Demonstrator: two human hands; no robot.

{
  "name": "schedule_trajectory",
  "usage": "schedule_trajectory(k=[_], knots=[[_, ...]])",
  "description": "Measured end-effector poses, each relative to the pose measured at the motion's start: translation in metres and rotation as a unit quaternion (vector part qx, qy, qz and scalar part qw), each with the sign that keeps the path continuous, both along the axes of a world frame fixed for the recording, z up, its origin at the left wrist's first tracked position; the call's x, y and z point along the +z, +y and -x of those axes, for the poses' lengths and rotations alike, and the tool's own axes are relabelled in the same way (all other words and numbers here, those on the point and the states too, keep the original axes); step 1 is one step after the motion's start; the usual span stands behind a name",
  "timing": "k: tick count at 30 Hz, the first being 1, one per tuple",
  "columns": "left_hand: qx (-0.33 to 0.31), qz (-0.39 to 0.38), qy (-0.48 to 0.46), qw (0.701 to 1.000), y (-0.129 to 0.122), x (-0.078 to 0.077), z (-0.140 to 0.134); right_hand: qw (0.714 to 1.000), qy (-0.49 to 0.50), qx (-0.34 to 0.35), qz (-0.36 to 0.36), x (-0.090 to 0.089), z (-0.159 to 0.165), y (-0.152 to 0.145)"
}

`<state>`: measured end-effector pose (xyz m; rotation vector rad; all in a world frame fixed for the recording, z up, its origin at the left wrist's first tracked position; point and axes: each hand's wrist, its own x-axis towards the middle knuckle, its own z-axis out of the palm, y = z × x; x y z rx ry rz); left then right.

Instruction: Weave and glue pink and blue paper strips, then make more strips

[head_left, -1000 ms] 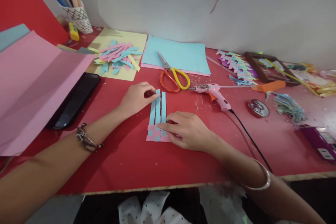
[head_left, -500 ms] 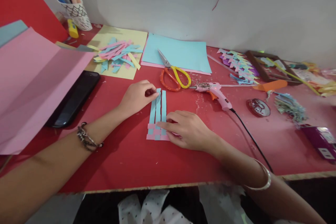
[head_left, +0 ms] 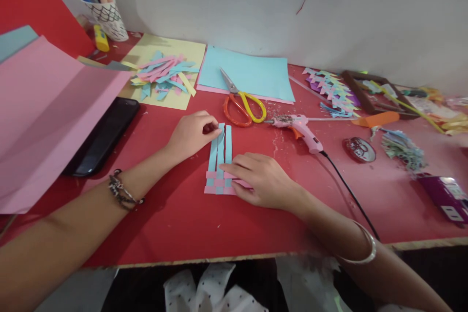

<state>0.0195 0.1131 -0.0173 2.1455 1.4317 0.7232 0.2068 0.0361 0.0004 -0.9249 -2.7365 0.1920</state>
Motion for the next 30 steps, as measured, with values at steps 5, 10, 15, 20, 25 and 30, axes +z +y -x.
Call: schedule_trajectory(k=[5,10,15,20,25,30], knots=[[-0.001,0.011,-0.004,1.0,0.0,0.003,0.002,1.0,-0.004,0.003,0.015,0.001,0.001,0.0],[-0.03,-0.029,0.0,0.999,-0.011,0.008,0.019,0.999,-0.01,-0.025,0.043,0.001,0.002,0.002],[-0.192,-0.084,0.099,0.973,-0.035,0.004,0.043,0.997,-0.032,-0.031,0.06,-0.001,0.003,0.004],[-0.284,-0.189,0.152,0.928,-0.053,0.004,0.048,0.996,-0.027,-0.044,0.076,-0.001,0.005,0.005],[-0.328,-0.25,0.168,0.895,-0.058,0.009,0.045,0.994,-0.027,-0.058,0.09,0.001,0.007,0.007],[-0.354,-0.251,0.183,0.882,-0.057,0.01,0.046,0.991,-0.033,-0.075,0.108,0.004,0.011,0.008]])
